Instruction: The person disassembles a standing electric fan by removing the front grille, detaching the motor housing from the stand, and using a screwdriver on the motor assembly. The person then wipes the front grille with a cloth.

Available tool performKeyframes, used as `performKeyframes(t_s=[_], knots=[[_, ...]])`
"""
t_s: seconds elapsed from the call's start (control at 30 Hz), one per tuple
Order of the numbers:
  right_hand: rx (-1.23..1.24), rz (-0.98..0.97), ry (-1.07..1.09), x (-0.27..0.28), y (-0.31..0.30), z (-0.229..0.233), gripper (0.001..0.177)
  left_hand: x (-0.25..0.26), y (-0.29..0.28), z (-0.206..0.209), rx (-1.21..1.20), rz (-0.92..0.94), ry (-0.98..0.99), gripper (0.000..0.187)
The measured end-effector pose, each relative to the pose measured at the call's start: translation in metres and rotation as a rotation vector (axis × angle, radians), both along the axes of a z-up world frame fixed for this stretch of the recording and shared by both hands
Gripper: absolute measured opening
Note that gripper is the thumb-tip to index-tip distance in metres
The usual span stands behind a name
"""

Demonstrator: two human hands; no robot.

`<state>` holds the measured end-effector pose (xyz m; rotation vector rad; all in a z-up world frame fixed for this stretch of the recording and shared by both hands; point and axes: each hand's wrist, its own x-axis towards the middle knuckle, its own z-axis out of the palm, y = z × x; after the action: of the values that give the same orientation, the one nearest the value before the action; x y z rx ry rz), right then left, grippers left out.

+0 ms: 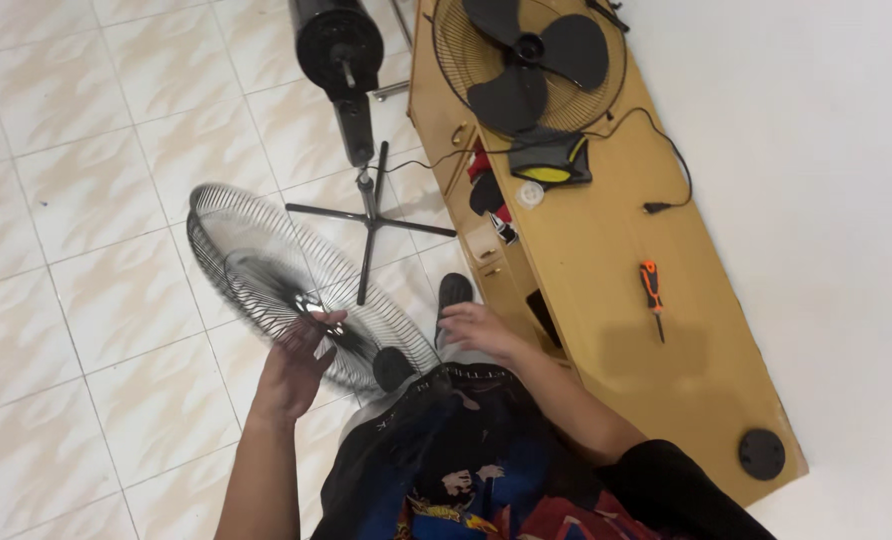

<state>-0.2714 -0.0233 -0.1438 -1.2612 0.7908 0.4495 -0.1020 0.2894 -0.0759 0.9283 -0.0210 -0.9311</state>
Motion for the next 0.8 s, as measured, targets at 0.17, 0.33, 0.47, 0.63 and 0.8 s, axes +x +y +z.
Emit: performKeyframes(t_s=[0.17, 0.33, 0.47, 0.63, 0.8], knots=[[-0.045, -0.186, 0.044, -0.031, -0.039, 0.002, 0.047, -0.004, -0.019, 0.0, 0.552, 0.05, 0.081, 0.047], [-0.031, -0.318, 0.043, -0.043, -0.078, -0.011, 0.043, -0.006, -0.042, -0.01, 0.647, 0.285, 0.042, 0.035], [-0.003, -0.379, 0.051, -0.036, -0.115, -0.021, 0.039, -0.006, -0.059, 0.004, 0.804, 0.296, -0.065, 0.038], [-0.07, -0.48, 0.038, -0.015, -0.164, -0.04, 0.033, -0.004, -0.079, 0.026, 1.044, 0.22, -0.251, 0.043], [-0.698, -0.183, -0.063, 0.021, -0.198, -0.049, 0.033, 0.001, -0.101, 0.034, 0.957, 0.236, -0.347, 0.045]])
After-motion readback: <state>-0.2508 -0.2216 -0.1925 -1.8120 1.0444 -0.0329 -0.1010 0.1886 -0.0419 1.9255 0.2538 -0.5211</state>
